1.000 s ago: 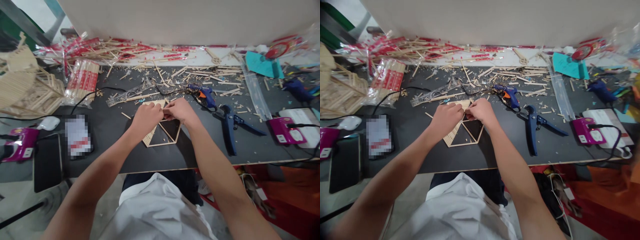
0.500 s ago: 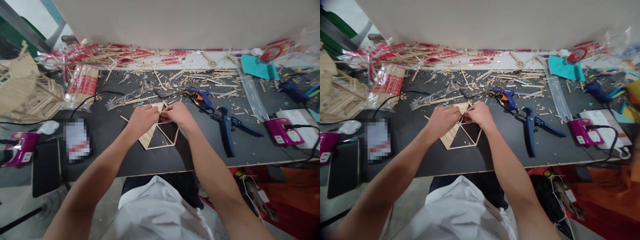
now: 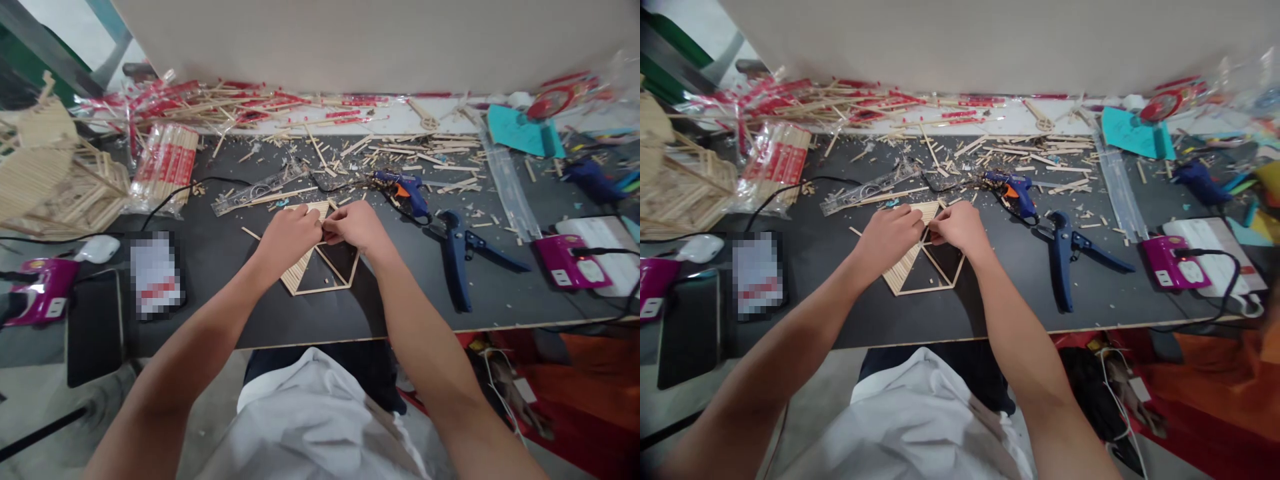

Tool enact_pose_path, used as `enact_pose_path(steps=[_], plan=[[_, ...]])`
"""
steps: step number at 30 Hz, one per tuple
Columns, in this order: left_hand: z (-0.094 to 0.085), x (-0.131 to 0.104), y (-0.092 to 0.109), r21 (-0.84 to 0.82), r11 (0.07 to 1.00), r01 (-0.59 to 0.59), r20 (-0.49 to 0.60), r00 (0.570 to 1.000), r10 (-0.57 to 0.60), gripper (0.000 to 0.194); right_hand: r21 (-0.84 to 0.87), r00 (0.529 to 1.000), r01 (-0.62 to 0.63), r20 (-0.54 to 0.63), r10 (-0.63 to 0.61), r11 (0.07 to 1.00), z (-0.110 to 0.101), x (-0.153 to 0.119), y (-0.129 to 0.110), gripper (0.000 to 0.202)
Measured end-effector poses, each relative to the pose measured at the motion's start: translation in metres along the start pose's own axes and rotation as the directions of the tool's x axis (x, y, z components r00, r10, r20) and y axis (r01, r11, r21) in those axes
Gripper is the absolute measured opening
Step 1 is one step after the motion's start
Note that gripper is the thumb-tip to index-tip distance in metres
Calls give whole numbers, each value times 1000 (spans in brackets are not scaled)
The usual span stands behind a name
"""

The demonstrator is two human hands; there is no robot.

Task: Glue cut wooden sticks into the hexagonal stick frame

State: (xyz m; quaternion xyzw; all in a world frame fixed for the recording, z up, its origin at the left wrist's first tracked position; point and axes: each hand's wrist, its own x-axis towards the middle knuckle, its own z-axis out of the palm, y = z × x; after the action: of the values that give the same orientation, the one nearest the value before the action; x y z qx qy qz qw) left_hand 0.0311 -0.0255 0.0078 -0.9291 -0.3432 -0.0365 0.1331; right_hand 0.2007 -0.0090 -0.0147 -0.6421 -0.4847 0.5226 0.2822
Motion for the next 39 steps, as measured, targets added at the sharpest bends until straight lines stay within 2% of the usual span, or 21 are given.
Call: enact_pose_path(steps=[4,10,18,21,24,31,39], plan=[[4,-1,-3,34,998,-45,-63,997,48,28,42,1000,-8,2,8,999,0,-1,-2,24],[11,-5,-9,63,996,-56,-113,992,63,27,141,996,-84,-12,87,986,-1,-13,-19,36],[12,-10,-11,92,994,-63,-181,980,78,26,283,997,-51,62,35,958,-7,-13,-16,26],[12,-10,-11,72,997,-35,-181,982,48,26,324,996,-29,85,2,946,-8,-12,-13,22],[10,-9,-8,30,1000,6,-159,987,-1,25,341,998,19,53,-40,940,-9,-12,-14,19],[5,-7,-1,-106,980,168,-11,985,-170,26,324,994,108,-30,-104,940,-2,-16,-18,21],[17,-13,-10,-189,971,145,-61,985,-159,26,345,982,183,-24,-187,920,5,-14,-12,11]])
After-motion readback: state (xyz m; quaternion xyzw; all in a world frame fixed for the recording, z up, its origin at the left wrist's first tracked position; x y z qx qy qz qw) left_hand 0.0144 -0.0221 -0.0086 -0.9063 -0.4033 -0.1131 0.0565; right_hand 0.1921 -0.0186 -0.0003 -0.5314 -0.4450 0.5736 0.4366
